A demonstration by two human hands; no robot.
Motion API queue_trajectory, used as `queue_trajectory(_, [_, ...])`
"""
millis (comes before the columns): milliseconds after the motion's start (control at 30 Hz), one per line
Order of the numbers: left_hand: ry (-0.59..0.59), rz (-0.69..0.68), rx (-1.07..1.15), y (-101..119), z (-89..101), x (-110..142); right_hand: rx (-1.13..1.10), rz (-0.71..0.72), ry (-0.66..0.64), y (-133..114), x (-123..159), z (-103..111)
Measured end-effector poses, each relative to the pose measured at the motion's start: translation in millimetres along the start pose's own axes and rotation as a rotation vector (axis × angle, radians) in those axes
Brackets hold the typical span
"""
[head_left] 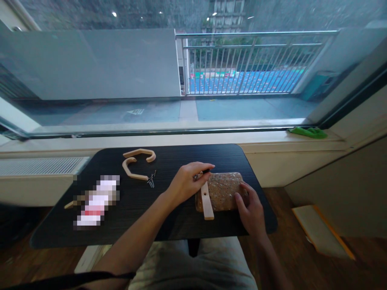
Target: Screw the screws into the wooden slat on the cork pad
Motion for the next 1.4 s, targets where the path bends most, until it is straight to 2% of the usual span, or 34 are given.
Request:
queue_trajectory(433, [-0.010, 0.012, 0.042, 0, -0.3, 1, 0.000, -0.008, -0.002, 1, 0, 0])
queue_trajectory(667, [-0.012, -0.043, 0.041, 2, -1.2, -1, -0.008, -0.010, -0.001, 2, 0, -1])
queue_trajectory(800, [0.043, -0.016, 0.024, 0, 0.4, -3, -0.006, -0.004, -0.007, 1, 0, -1])
queue_trajectory(967, [0.015, -0.003, 0.049, -1, -1.0, -2, -0.004, 0.008, 0.000, 1, -1, -1])
queue_trajectory(1200, [0.067, 0.134, 0.095, -11, -0.2, -1, -0.007, -0.004, -0.003, 0, -1, -1])
queue_trajectory(1400, [0.087, 0.132, 0.112, -12, 0.4, 1, 0.000, -0.016, -0.002, 0, 0, 0])
Point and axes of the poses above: each hand's wrist, its own x-axis away from the middle knuckle, its own z-axis out of the back of the hand, y = z × x, the point moved 6 cm from there along -x, towards the middle knuckle, and after that the axes turned 14 degrees about z, right-handed, at the moved point
